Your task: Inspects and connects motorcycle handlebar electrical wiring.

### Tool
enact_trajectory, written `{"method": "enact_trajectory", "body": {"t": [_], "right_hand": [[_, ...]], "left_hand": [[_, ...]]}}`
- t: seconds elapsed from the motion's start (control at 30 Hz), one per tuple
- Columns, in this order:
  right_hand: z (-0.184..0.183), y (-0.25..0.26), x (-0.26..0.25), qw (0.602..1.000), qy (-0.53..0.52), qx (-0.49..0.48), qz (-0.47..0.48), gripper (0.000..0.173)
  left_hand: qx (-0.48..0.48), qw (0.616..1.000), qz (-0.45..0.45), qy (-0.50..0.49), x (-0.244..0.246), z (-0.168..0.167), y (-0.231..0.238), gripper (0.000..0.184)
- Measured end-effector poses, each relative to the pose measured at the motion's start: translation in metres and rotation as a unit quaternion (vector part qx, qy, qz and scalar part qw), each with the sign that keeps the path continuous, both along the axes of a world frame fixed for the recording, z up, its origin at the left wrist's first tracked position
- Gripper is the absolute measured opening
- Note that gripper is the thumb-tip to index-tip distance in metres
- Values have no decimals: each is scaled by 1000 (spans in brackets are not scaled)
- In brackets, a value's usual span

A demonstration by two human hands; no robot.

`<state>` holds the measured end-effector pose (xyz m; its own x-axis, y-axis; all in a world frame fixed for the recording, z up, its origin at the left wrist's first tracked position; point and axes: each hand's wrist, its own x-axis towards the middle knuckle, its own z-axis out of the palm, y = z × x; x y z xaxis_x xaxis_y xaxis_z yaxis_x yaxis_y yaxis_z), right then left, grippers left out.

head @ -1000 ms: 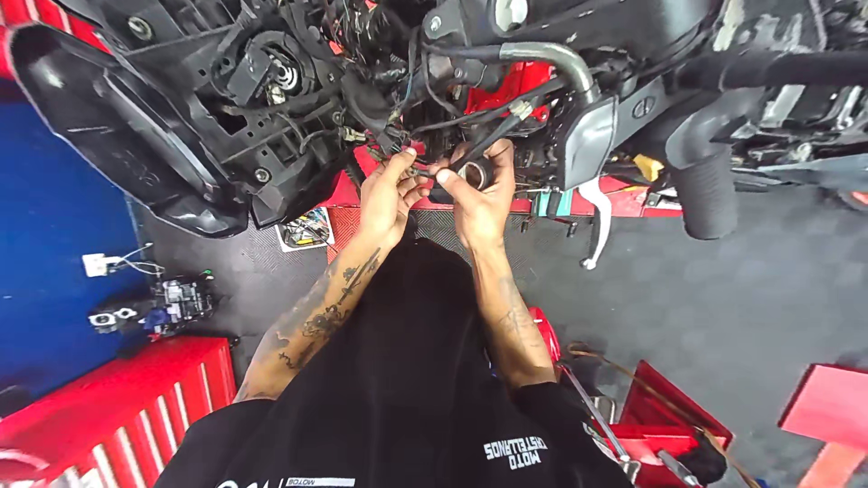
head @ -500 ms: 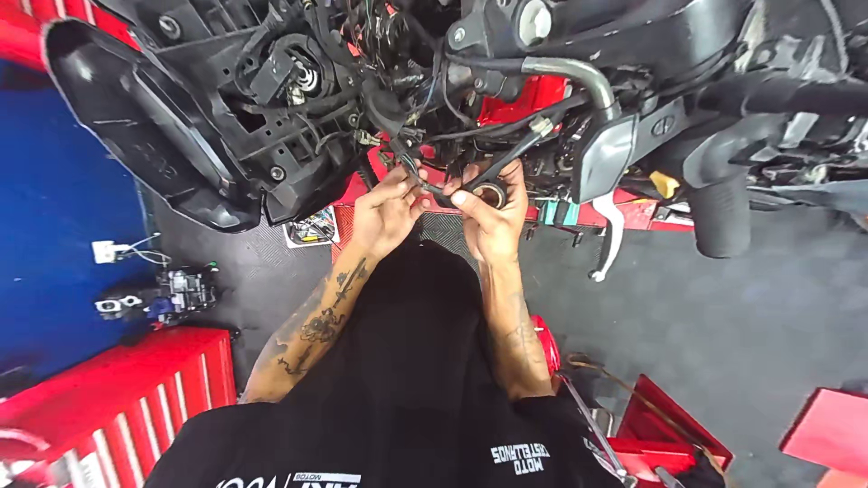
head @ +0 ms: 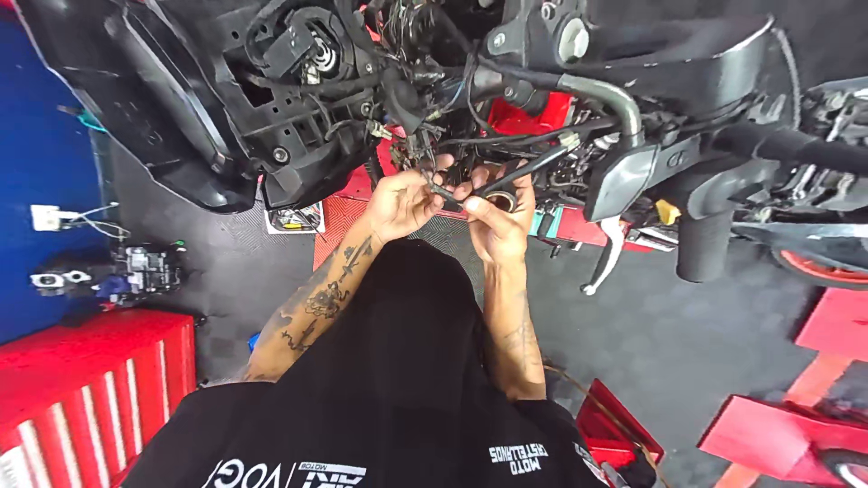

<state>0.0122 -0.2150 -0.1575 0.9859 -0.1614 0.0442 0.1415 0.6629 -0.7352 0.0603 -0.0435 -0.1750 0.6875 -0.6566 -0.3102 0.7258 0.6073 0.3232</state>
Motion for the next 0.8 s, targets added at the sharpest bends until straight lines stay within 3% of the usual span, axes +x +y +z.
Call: {"method": "enact_trajectory", "body": {"t": [0.07, 0.2, 0.33, 0.5, 0.6, 0.7, 0.8], "right_hand": [[4, -2, -1, 1000, 2, -24, 13, 51], [5, -6, 1, 998, 3, -51, 23, 50], [6, -7, 3, 998, 13, -59, 25, 51], [0, -7, 6, 999, 30, -43, 1, 51], [-8, -7, 3, 999, 24, -32, -16, 52], [-10, -7, 4, 999, 21, -29, -22, 51], [-6, -6, 2, 999, 28, -34, -26, 50]], "left_hand": [[16, 999, -30, 10, 4, 8, 1, 39], [43, 995, -70, 59, 1, 13, 3, 29], [54, 993, -17, 108, -9, 21, -2, 28], [50, 992, 97, 57, -34, 16, 4, 17], [151, 983, 99, -22, -39, 20, 14, 10], [338, 919, 80, -190, -32, 31, 21, 16], [444, 842, 63, -300, -31, 41, 21, 32]]}}
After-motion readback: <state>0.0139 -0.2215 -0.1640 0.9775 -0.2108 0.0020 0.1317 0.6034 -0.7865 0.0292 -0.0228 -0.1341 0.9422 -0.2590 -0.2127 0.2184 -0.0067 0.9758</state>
